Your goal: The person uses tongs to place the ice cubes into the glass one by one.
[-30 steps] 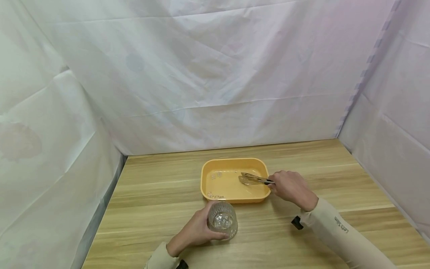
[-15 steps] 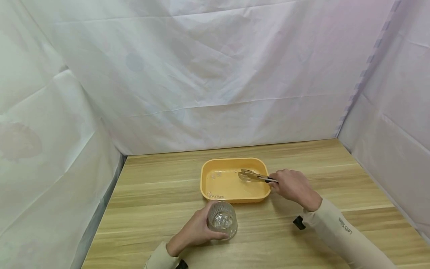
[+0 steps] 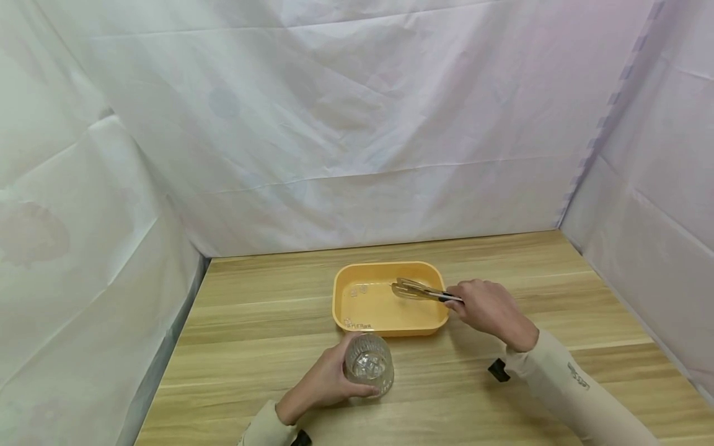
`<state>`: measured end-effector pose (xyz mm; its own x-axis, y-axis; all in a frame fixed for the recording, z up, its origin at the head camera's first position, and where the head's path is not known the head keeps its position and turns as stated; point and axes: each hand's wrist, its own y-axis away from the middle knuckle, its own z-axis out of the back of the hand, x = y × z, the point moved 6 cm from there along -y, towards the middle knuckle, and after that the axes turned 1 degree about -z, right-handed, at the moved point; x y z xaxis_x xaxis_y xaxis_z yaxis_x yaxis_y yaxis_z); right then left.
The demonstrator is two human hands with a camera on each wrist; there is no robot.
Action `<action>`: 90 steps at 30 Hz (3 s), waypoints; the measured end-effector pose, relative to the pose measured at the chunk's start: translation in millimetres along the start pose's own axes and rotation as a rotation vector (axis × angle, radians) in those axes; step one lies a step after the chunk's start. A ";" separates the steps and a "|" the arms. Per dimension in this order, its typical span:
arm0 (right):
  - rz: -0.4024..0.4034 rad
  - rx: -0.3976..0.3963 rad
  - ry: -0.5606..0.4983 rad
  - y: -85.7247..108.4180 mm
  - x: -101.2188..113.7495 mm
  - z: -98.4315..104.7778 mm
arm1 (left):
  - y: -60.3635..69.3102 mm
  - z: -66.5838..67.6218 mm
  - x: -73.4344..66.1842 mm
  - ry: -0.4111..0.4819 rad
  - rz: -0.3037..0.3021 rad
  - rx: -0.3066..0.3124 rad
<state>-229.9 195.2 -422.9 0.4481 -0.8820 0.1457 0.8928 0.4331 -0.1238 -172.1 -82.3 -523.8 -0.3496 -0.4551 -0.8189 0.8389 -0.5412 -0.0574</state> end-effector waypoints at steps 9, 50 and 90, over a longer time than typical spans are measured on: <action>-0.003 -0.014 -0.018 4.6 9.0 10.1 | -0.6 -0.4 0.5 -0.004 0.007 -0.001; 0.192 -0.130 -0.033 31.3 63.8 52.9 | -1.6 -0.4 2.0 -0.001 0.003 -0.009; 0.300 -0.122 -0.070 40.7 83.6 47.7 | -2.1 1.0 0.1 -0.038 -0.004 -0.013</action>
<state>-153.9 148.0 -369.0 0.6960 -0.7019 0.1514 0.7104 0.6424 -0.2875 -174.3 -81.9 -523.1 -0.3687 -0.4793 -0.7965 0.8426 -0.5342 -0.0686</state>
